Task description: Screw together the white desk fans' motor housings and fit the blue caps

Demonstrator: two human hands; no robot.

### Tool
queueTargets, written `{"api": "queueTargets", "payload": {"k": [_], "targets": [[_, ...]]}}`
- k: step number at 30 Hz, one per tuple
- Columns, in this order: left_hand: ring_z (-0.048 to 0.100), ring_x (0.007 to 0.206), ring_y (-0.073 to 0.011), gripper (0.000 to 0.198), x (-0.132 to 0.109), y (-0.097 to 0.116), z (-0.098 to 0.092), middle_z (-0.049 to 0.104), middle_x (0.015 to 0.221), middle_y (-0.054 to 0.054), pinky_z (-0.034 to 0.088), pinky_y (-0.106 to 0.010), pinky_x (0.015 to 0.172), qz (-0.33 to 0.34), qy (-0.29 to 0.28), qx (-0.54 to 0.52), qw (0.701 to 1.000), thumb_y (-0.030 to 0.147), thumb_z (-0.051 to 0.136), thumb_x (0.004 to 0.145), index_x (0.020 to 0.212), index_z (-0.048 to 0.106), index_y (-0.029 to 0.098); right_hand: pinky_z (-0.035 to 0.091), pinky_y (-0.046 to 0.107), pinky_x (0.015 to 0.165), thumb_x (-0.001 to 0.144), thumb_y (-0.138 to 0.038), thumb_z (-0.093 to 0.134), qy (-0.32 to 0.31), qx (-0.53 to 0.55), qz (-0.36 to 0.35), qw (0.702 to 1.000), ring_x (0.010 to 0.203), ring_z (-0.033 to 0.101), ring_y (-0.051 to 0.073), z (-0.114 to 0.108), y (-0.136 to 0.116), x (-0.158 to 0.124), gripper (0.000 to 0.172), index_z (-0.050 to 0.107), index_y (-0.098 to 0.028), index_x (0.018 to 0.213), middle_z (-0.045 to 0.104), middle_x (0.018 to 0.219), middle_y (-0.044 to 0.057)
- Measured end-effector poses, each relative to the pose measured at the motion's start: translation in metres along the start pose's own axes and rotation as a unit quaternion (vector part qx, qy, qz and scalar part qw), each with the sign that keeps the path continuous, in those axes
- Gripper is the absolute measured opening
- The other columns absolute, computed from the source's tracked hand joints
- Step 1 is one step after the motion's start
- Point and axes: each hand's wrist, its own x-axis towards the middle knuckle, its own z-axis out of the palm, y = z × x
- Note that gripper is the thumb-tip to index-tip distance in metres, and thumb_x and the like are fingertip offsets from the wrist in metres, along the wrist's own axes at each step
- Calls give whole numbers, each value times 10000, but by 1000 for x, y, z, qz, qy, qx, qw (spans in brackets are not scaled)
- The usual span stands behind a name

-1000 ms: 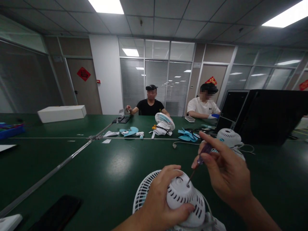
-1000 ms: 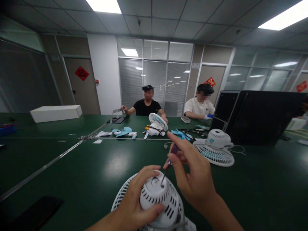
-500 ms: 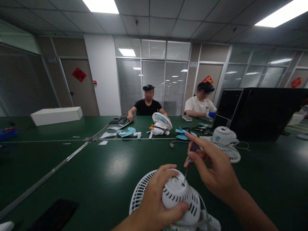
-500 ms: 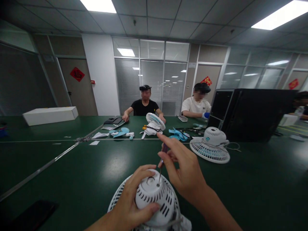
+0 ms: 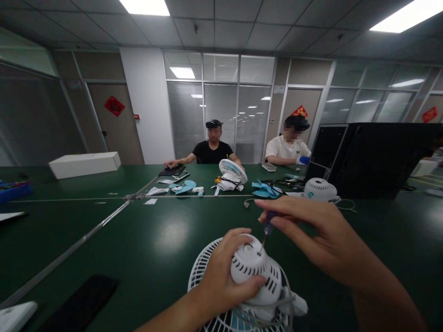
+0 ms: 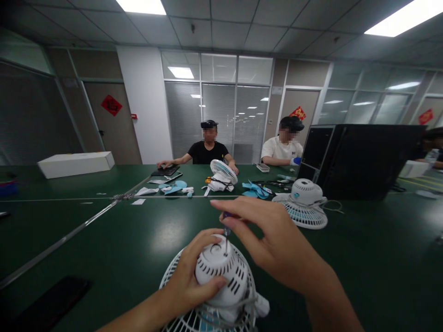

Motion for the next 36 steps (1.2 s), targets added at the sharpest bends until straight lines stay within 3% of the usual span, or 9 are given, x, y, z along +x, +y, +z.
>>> {"api": "queueTargets", "payload": {"k": [3, 6, 13, 17, 21, 28, 36], "targets": [[559, 1203, -306, 502, 0, 2, -1, 580, 1298, -122, 446, -490, 1009, -7, -5, -1, 1000, 344, 718, 750, 1209, 550, 231, 572, 272, 715, 901, -305, 624, -9, 0, 18, 1000, 780, 696, 159, -4, -2, 5, 184, 735, -242, 1034, 748, 899, 29], [557, 1208, -306, 500, 0, 3, -2, 578, 1307, -125, 435, -497, 1019, -16, -7, 7, 1000, 356, 716, 754, 1207, 544, 230, 572, 274, 675, 887, -352, 630, 0, -6, 39, 999, 750, 691, 168, -3, 1, 9, 193, 747, -206, 934, 746, 867, 46], [560, 1201, -307, 497, 0, 2, -2, 590, 1295, -129, 441, -513, 1013, -11, -6, 19, 1000, 376, 705, 763, 1207, 539, 225, 556, 232, 609, 957, -310, 499, -27, 9, 93, 995, 760, 704, 157, -7, 19, 4, 319, 692, -206, 1188, 760, 953, 51], [568, 1198, -304, 478, -1, 3, -1, 580, 1313, -134, 458, -510, 998, 1, 3, 34, 999, 352, 695, 774, 1207, 537, 223, 550, 206, 579, 924, -331, 569, -15, 57, 107, 992, 763, 713, 156, -3, 27, 5, 287, 690, -181, 1136, 745, 906, 55], [548, 1238, -296, 377, -3, 3, -2, 563, 1324, -131, 460, -507, 1008, 67, 1, 61, 996, 288, 668, 803, 1159, 560, 225, 537, 198, 543, 902, -317, 603, 13, 74, 92, 993, 643, 681, 126, 9, 29, 9, 216, 673, -181, 1055, 700, 797, 21], [551, 1231, -280, 313, -5, 3, -2, 572, 1286, -114, 470, -479, 1012, 79, 0, 73, 994, 270, 671, 816, 1111, 578, 227, 592, 230, 674, 917, -212, 529, -11, 97, 63, 993, 839, 710, 150, 13, 24, 8, 290, 659, -205, 1176, 723, 1016, 50], [549, 1222, -285, 302, -6, -2, 0, 552, 1294, -108, 479, -481, 993, 93, 3, 70, 993, 286, 671, 830, 1113, 584, 233, 601, 256, 626, 851, -318, 668, 0, 76, 59, 995, 757, 706, 166, 2, 18, 4, 246, 708, -204, 1065, 728, 981, 59]]}}
